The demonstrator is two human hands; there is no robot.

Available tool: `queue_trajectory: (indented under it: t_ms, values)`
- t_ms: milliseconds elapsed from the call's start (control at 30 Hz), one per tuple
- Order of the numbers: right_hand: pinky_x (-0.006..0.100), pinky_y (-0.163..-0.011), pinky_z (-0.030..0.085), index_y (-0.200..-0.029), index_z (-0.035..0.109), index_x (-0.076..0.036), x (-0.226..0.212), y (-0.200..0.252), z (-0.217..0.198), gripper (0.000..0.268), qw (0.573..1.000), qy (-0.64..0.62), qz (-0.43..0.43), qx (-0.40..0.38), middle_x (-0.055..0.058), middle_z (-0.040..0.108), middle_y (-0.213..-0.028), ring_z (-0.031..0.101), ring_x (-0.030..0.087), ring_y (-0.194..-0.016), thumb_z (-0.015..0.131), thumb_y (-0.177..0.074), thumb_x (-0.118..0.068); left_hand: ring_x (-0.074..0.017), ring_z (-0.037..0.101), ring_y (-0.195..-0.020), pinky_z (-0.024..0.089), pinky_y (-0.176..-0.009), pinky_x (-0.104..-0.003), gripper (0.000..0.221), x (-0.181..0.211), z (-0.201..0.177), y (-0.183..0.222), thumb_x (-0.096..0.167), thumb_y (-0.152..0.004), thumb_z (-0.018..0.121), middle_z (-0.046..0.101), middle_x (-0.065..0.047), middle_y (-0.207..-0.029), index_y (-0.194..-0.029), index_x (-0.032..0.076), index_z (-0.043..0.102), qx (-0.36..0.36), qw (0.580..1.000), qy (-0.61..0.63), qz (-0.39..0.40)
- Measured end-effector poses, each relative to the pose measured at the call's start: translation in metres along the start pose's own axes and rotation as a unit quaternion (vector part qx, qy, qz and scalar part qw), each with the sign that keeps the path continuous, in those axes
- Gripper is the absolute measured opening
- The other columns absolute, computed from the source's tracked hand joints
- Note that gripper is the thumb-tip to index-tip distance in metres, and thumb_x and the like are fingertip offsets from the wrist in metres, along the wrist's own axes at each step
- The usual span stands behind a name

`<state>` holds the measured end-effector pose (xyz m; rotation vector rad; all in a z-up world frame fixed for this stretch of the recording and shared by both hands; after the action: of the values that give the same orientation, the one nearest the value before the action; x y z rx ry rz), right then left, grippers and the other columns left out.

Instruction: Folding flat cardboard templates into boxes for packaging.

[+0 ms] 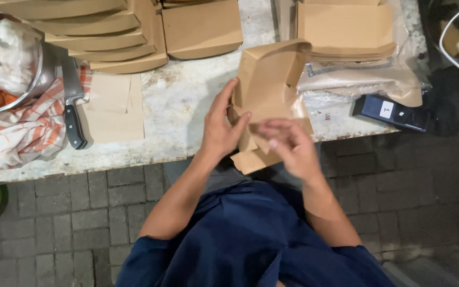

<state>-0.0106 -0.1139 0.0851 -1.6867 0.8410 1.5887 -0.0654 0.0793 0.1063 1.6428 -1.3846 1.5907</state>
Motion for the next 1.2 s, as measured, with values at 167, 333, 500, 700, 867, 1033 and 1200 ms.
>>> queue_trajectory:
  t_ms: [167,333,500,700,867,1033,1200]
  values:
    - [0.038,-0.082,0.051,-0.122,0.061,-0.003,0.005,-0.009,-0.054,0.038,0.924,0.316,-0.078,0.203,0.016,0.065,-0.111,0.064,0.032,-0.102,0.078,-0.089,-0.012,-0.0193,0.062,-0.111,0.055,-0.093,-0.032,0.071,-0.063,-0.006,0.002,-0.009,-0.089,0.061,0.060,-0.009,-0.123,-0.151,0.013,0.036,0.057,0.981,0.176,-0.051]
    - [0.046,-0.087,0.052,-0.128,0.053,0.008,0.043,-0.021,-0.054,0.054,0.977,0.173,0.078,0.097,0.027,0.066,-0.111,0.064,0.041,-0.106,0.078,-0.087,-0.015,-0.0185,0.065,-0.104,0.055,-0.090,-0.034,0.041,-0.085,-0.018,-0.008,-0.006,-0.091,0.064,0.064,-0.008,-0.113,-0.130,0.007,0.059,0.094,0.963,0.240,-0.082]
    - [0.032,-0.071,0.056,-0.122,0.060,-0.001,0.069,-0.031,-0.054,0.039,0.980,0.060,0.117,0.150,0.012,0.067,-0.099,0.065,0.021,-0.083,0.072,-0.085,-0.007,-0.0427,0.043,-0.130,0.036,-0.105,-0.060,0.074,-0.036,-0.021,-0.013,0.004,-0.079,0.077,0.043,-0.023,-0.138,-0.143,0.000,0.042,0.049,0.965,-0.257,-0.015]
    - [0.027,-0.067,0.055,-0.111,0.062,-0.006,0.086,-0.032,-0.043,0.025,0.977,0.005,0.068,0.203,0.003,0.056,-0.093,0.061,0.014,-0.081,0.066,-0.087,-0.004,-0.0286,0.065,-0.094,0.053,-0.084,-0.041,0.047,0.001,0.035,0.011,0.043,-0.085,0.071,0.061,-0.008,-0.106,-0.116,0.009,0.067,0.065,0.947,-0.270,0.161]
    - [0.028,-0.072,0.053,-0.112,0.060,-0.005,0.051,-0.024,-0.026,0.022,0.983,-0.015,0.023,0.181,0.005,0.059,-0.095,0.060,0.015,-0.089,0.065,-0.090,-0.005,-0.0370,0.069,-0.098,0.055,-0.084,-0.048,0.064,0.016,0.054,0.015,0.050,-0.078,0.075,0.068,-0.018,-0.110,-0.122,0.004,0.064,-0.160,0.977,-0.131,-0.049]
    - [0.026,-0.065,0.055,-0.113,0.063,-0.005,0.047,-0.022,-0.019,0.021,0.992,-0.012,0.047,0.119,0.005,0.061,-0.093,0.064,0.013,-0.074,0.067,-0.095,-0.016,-0.0344,0.071,-0.087,0.055,-0.074,-0.044,0.039,-0.027,0.079,0.034,0.031,-0.085,0.066,0.071,-0.011,-0.097,-0.117,0.009,0.068,-0.140,0.959,-0.246,-0.015]
    - [0.026,-0.057,0.055,-0.108,0.062,-0.003,0.068,-0.027,-0.019,0.016,0.990,-0.031,0.013,0.137,0.010,0.061,-0.091,0.067,0.019,-0.066,0.069,-0.094,-0.007,-0.0345,0.071,-0.083,0.057,-0.069,-0.041,0.031,-0.038,0.065,0.030,0.015,-0.083,0.061,0.072,-0.012,-0.088,-0.112,0.008,0.071,-0.119,0.979,-0.133,-0.099]
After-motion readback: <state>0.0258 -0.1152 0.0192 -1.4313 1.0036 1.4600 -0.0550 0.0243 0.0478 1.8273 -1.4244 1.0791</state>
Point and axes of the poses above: each hand's wrist, its own y-axis away from the middle knuckle, its own z-axis out of the palm, x = y × z, the point moved 3 cm from there along -y, towards the middle knuckle
